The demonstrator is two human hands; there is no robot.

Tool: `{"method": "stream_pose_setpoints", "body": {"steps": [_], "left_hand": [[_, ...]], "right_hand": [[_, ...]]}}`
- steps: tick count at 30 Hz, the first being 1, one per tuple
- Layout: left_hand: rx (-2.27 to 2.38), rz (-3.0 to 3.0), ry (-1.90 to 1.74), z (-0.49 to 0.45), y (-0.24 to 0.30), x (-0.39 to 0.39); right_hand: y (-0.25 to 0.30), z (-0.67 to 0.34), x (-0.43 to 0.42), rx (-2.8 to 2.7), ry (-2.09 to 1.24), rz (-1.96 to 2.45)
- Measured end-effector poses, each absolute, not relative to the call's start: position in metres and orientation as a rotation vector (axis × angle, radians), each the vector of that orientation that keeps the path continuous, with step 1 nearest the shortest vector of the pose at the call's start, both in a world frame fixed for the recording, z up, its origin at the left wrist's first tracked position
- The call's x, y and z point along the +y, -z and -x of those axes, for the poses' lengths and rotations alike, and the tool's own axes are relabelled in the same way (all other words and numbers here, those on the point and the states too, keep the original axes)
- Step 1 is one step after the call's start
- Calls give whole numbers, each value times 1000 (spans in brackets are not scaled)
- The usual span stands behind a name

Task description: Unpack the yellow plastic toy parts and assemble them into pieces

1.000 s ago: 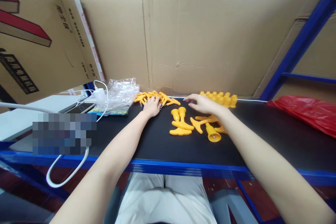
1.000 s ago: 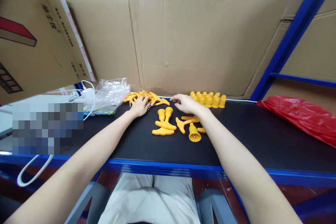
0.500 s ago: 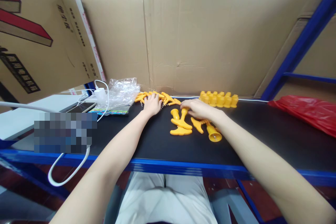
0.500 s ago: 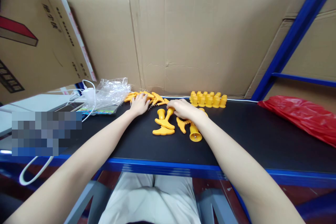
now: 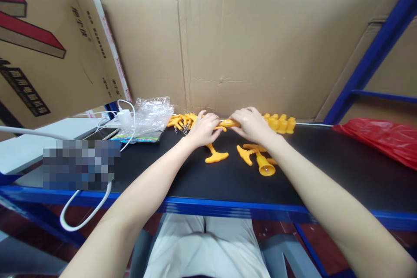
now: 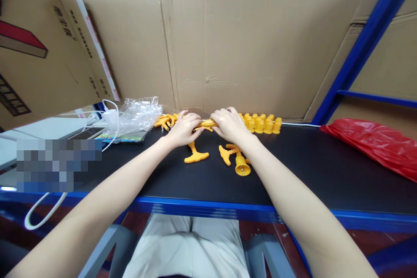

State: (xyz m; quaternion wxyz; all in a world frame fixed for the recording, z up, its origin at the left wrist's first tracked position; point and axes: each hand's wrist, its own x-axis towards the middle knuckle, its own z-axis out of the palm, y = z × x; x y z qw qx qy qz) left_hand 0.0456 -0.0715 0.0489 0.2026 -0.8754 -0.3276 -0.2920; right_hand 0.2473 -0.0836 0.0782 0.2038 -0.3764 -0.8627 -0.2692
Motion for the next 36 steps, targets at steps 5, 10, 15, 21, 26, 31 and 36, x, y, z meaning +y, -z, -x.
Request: {"method": "stream_pose_setpoints", "body": {"steps": [5,10,15,21,26,31,36], "left_hand": [[-950,2385,799,-43,-45,-63],[-878,2406,809,-44,-46,-62],[-850,2493,774,-46,-47,-64],[-802,2446,650,-50,-47,-66],[-823,2481,661,-55,-47,-67],[-861,2494,719,-54,-48,-68],[-865,2500,682,-51,-47,-67]], "right_hand": [[-76,-242,-85,-2367,658,1078],[-74,-245,-81,-2305,693,1072],[-74,-247,-81,-2332,691,1086],[-70,-239,-86,-2448,650,1057],[-69,-234,-86,-2460,752,1108],[-68,-235,-83,-2426,792,1075],[-63,-236,-79,-2482,628,1116]]}}
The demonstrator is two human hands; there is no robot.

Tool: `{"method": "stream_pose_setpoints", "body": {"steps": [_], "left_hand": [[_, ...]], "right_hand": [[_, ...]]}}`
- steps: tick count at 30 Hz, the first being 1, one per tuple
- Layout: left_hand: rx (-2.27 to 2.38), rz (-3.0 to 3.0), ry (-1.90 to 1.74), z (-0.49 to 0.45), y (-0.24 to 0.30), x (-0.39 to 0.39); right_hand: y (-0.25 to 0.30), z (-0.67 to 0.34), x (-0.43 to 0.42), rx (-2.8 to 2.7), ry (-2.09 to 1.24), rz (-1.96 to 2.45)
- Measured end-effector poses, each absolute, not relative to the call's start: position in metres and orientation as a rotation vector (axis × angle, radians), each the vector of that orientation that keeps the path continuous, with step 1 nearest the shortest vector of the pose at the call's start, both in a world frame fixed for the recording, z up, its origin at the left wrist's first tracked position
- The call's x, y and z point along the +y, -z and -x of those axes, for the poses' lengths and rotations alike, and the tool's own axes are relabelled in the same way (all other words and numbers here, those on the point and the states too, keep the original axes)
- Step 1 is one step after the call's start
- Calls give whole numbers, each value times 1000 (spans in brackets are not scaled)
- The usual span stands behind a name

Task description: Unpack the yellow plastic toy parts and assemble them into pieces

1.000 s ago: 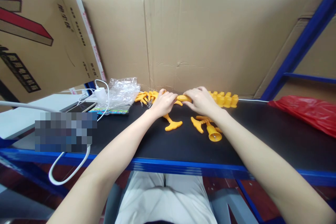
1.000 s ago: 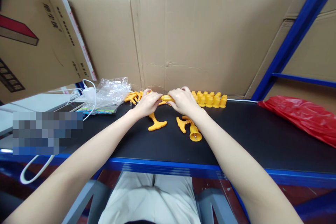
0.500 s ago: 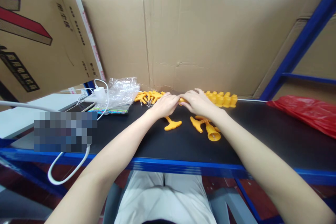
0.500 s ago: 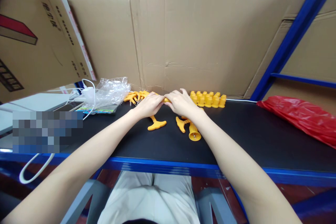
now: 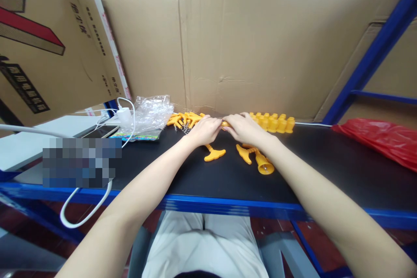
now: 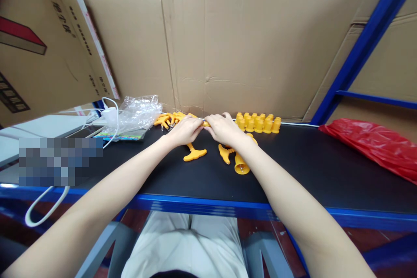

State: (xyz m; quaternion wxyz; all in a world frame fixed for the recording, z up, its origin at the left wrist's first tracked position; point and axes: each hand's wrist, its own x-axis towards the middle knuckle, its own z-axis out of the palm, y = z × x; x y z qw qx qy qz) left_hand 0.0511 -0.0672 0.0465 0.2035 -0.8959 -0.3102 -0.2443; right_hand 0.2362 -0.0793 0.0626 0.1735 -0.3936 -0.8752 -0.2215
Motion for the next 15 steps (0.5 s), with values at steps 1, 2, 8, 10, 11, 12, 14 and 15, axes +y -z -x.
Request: {"method": "stream_pose_setpoints", "body": {"steps": [1,2,8,10,11,12,14,15], "left_hand": [[-870,2503,669,-51,-46,-66],[-872,2507,654,-51,-45,-66],[-839,2500,629,-54,-41,-64],[-847,2501,644,-55,-42,-64],[-856,2502,656,-55,-43,-65],[-867,2503,668,-55,-43,-65],[-887,2504,688,-54,-45,-67],[-893,2504,692,-54,-45,-67]], "right_hand": [[-62,-236,-79,-2499,599,1145],[-61,-236,-78,-2518,574,1178],[-63,-235,-80,-2559,589,1237],[-64,-236,-80,-2551,639,1198],[-64,-236,-81,-2541,663,1177],[-65,-236,-81,-2528,683,1159],[-64,-236,-80,-2503,704,1137],[-64,-237,-80,-2495,704,1136]]}}
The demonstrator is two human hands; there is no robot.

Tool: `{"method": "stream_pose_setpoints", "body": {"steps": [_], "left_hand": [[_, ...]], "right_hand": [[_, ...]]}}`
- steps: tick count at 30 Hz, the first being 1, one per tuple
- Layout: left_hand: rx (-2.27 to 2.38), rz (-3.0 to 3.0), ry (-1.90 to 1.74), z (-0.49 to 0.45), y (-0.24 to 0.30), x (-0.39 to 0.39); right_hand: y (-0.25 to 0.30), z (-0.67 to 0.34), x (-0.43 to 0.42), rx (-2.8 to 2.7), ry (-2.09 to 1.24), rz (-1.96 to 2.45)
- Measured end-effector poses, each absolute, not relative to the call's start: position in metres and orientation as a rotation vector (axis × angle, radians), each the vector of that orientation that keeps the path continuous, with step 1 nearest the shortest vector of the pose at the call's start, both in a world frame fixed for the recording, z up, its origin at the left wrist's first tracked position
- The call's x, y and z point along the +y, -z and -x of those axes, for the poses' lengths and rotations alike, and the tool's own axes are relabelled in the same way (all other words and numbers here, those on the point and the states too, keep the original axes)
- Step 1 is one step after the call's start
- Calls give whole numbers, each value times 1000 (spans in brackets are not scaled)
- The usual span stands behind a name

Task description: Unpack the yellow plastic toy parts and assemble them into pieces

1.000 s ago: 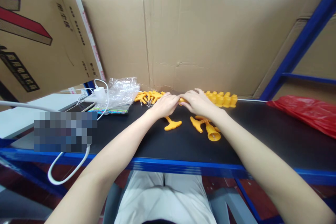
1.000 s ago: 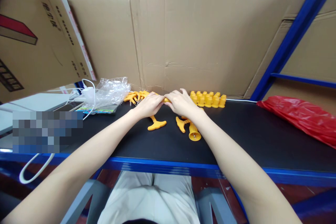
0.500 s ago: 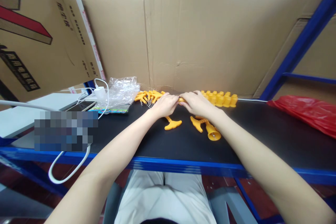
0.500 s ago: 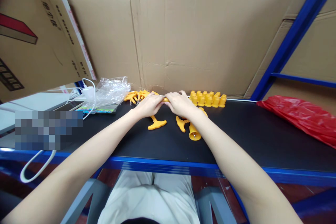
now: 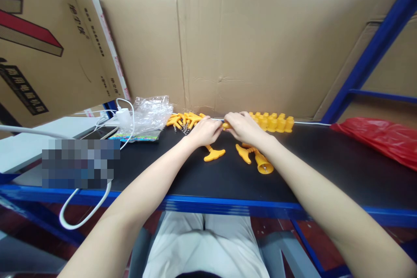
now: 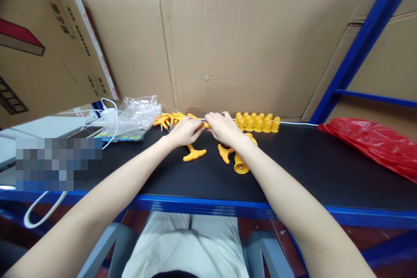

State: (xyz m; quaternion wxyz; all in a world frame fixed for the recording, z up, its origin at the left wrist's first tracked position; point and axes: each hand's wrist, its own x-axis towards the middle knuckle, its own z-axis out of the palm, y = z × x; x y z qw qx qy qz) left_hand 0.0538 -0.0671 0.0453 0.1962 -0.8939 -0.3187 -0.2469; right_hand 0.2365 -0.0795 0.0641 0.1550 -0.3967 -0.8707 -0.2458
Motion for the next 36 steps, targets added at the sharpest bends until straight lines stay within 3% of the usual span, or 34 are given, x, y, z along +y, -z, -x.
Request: {"method": "stream_pose_setpoints", "body": {"steps": [25,36], "left_hand": [[-923,2481,724,-47,-46,-66],[-939,2473,703,-47,-44,-64]], "right_hand": [[-59,-239,-77,-2454,605,1032],[-62,-235,-80,-2452,822,1080]]}}
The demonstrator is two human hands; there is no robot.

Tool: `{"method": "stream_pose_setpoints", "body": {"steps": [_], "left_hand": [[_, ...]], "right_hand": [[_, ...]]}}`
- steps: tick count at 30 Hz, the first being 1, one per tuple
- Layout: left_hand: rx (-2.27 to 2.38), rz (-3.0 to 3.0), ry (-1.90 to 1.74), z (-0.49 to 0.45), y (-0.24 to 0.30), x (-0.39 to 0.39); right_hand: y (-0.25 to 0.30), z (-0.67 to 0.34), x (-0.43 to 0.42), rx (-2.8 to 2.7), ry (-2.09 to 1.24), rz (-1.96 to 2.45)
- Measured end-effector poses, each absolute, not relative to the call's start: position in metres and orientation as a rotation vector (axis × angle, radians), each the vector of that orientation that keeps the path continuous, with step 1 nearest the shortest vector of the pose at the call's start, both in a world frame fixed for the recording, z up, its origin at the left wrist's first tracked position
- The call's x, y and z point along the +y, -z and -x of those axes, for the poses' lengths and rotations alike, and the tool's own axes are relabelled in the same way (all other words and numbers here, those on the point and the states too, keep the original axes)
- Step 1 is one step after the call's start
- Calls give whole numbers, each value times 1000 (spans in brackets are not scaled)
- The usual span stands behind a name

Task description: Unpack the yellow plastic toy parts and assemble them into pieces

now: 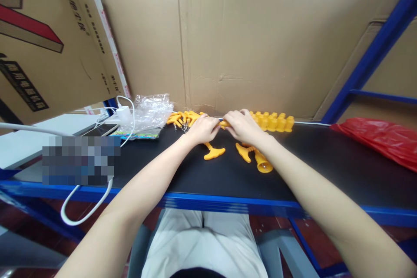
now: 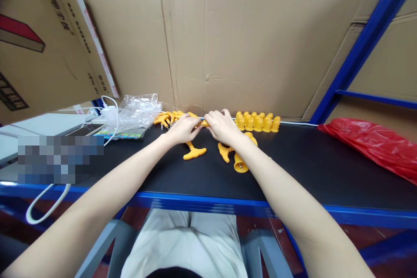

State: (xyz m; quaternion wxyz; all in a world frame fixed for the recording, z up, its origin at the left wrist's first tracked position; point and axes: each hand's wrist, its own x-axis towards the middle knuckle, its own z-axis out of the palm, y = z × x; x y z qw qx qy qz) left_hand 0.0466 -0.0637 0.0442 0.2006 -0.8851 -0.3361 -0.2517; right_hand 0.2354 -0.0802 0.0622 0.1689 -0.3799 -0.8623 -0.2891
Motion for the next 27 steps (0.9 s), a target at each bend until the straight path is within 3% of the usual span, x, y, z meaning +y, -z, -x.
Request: {"method": "stream_pose_setpoints", "body": {"steps": [10,27], "left_hand": [[-1053,2488,737,-38,-42,-57],[-1304,2291,893,-5,-35,-32]], "right_hand": [[-63,-254,-69,-2363,657,1214],[-53,-333,-27,-1942,337,2092]]}}
